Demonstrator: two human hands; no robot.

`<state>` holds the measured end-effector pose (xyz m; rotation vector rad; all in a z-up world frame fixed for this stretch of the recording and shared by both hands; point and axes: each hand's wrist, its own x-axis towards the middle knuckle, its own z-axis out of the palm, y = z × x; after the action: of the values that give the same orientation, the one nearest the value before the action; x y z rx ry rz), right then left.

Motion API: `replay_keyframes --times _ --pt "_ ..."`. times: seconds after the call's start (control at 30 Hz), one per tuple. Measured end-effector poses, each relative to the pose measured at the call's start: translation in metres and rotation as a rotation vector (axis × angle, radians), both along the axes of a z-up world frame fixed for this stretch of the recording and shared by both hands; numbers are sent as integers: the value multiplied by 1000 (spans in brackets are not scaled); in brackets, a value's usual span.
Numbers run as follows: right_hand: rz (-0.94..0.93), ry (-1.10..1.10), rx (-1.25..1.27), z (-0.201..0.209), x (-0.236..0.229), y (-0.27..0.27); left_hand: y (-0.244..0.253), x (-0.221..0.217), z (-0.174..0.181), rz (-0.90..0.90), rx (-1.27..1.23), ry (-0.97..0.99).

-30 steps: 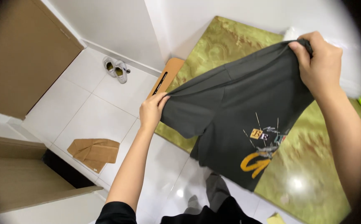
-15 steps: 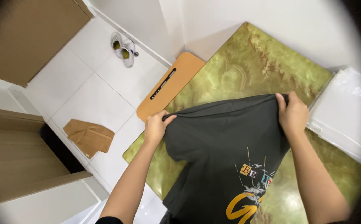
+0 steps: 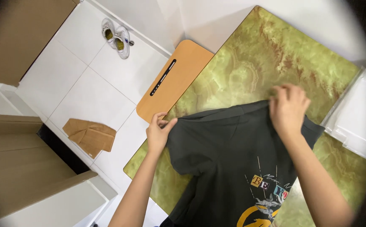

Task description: Selecting shirts from a clothing rack and folding them on a table

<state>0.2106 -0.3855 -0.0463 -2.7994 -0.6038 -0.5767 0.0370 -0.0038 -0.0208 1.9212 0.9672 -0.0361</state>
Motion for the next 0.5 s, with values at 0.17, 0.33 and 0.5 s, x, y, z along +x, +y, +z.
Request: replay_keyframes --times 0.17,0.33,0.5 --pt "176 494 -100 20 -12 37 11 -27 19 -291 25 -36" --pt "155 699 -215 26 -3 55 18 -33 10 -296 -18 -86" --pt "131 805 -338 17 12 62 16 -31 -1 -261 2 -273"
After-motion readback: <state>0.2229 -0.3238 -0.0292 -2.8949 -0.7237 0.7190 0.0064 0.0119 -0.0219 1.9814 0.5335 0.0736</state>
